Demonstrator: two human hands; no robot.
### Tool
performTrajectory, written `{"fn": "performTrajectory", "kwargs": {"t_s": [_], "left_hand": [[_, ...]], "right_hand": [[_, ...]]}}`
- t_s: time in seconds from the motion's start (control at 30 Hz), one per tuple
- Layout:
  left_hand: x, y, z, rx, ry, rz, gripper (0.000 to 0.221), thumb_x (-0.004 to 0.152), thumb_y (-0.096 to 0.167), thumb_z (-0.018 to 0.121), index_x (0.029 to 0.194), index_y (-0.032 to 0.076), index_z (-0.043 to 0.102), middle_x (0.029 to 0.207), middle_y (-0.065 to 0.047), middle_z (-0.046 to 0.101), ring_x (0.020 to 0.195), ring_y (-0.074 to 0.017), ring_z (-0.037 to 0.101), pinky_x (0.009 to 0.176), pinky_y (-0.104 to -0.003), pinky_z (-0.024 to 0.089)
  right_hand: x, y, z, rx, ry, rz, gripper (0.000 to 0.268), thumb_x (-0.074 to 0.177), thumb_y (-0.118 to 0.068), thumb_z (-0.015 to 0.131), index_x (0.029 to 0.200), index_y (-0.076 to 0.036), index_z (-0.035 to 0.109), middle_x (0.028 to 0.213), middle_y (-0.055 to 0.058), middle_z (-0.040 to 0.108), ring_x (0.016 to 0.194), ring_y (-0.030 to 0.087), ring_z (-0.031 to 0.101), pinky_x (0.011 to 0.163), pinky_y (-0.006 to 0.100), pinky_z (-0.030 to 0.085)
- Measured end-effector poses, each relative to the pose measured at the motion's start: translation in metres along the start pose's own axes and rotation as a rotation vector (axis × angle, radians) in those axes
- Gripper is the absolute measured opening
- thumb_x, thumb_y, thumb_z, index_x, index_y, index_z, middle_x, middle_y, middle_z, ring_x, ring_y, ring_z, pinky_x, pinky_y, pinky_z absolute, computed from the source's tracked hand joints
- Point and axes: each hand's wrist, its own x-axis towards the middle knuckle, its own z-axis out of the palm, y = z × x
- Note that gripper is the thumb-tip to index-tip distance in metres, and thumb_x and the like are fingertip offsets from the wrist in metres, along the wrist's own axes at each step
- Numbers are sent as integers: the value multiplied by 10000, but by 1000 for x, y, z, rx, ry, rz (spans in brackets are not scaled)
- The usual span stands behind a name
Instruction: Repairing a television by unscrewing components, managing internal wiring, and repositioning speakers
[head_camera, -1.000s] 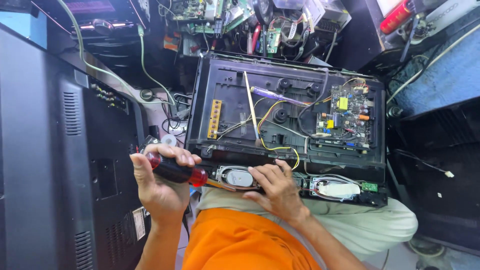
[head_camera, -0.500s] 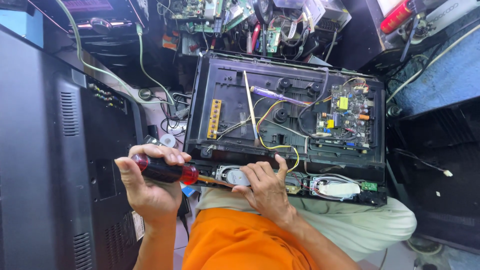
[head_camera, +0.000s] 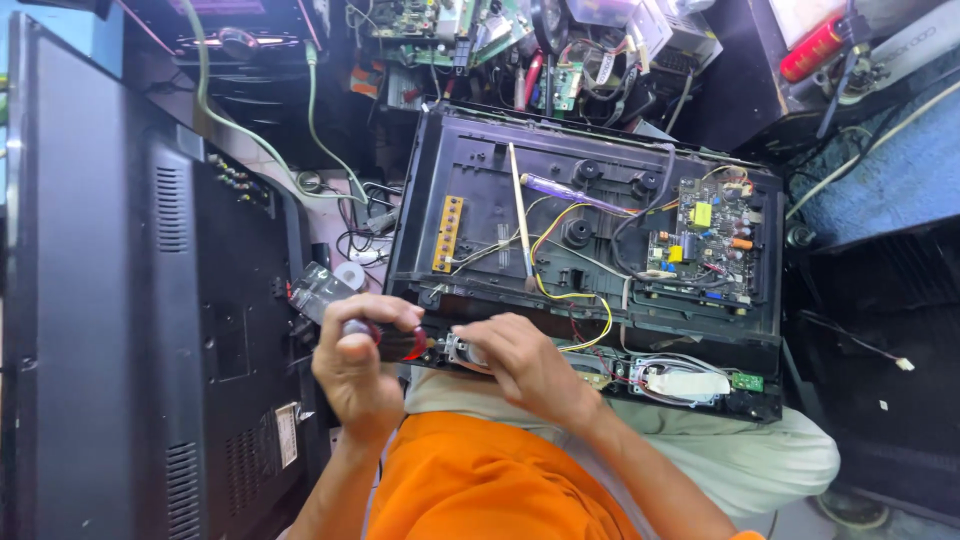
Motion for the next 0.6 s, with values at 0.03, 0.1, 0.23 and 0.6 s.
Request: {"fn": "performTrajectory", "kwargs": {"t_s": [0.03,0.1,0.23,0.6], "left_hand": [[2,-7,5,58,54,115,631,1058,544,412,846,-27,577,685,-166,657,723,-316,710,759,-375,575],[4,-3,4,86,14,97,618,1056,549,423,860,-13,590,704,-142,661,729,-276,706,704,-341,574],[6,-4,4,158,-63,75,556,1055,520,458,887,12,609,743,-109,676,748,-216,697,627,-289,576],[4,-14,1,193,-122,48,521,1062,505,454,928,30,623,790,-94,687,687,-150,670,555,-249,557]], "right_hand": [[2,10,7,75,-29,-21,322,980,-27,502,1268,-63,643,1123,143,698,1052,389,674,973,517,513],[15,15,8,174,-55,-18,267,1012,-68,510,1234,-60,657,1077,151,713,997,403,686,909,510,538],[34,16,10,352,-152,-14,179,1053,-208,556,1108,-131,707,978,66,747,874,340,732,785,437,582],[27,21,24,146,-175,-34,237,1072,-273,499,873,-168,576,721,30,602,706,323,674,594,387,551]]}}
